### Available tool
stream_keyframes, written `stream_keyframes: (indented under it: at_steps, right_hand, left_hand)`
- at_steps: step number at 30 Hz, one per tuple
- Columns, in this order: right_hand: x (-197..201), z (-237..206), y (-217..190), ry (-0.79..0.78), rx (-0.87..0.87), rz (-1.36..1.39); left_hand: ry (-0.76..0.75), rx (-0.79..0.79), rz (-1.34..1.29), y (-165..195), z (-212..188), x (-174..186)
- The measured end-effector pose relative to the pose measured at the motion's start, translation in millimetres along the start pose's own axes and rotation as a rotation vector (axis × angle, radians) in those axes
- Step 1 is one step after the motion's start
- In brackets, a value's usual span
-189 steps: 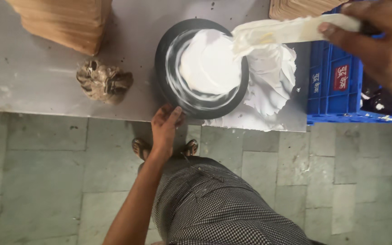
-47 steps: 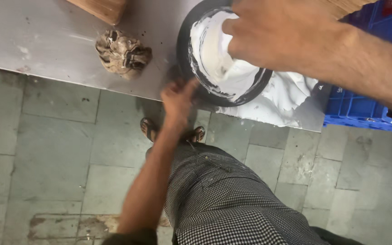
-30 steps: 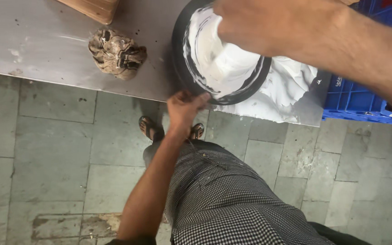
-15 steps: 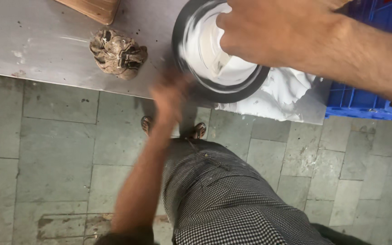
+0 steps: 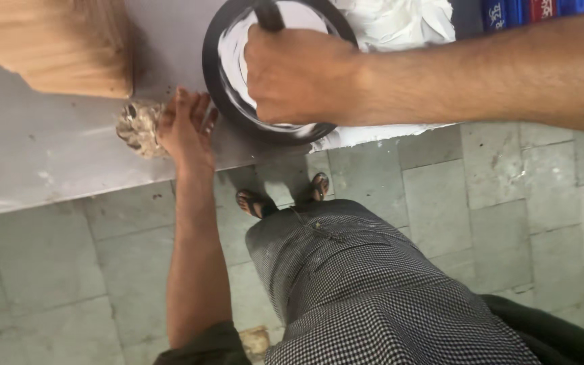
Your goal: The person spreads white cream onto round dark cake bases using a spatula, places white paper circles on top, and stacks them. The person places a finished item into a blue crate and continues spreading cream on additional bases throughout the clip.
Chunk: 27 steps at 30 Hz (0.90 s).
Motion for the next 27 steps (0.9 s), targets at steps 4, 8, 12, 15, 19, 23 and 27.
stream_keyframes:
  at_steps: [4,8,12,15,19,23,27]
  right_hand:
    - [-2,0,-4,-0.113,0.025,-0.023]
    - [-4,-3,-7,-0.125,0.050,-0.036]
    - [-8,-11,-10,-0.135,0.067,-0.039]
    - [-12,-14,-12,-0.101,0.049,-0.032]
    - [-13,-14,-12,-0.050,0.023,-0.033]
    - [-2,-24,0,-0.170,-0.050,0.087]
    - [11,-37,23,-0.201,0.033,-0.017]
  left_hand:
    - [-0.015,0.026,-0.007,-10,4,10]
    - [-0.002,0.071,-0.003,-17,-2,13]
    - [0.017,0.084,0.014,-20,-8,13]
    - [0.031,0.101,0.013,-22,-13,11]
    - [0.008,0.095,0.026,-25,-21,9]
    - [-0.014,0.145,0.094,-29,-28,4]
    - [-0.102,0.044,0.272,-41,-44,-6]
Point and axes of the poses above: each hand's wrist, its own z-axis towards the middle knuckle, its own x-axis out of the back of the hand, y = z × x, the point moved 1 cm from there along z, towards the middle knuckle, and after that the axes turned 13 degrees about -x, right-handed, at the moved point
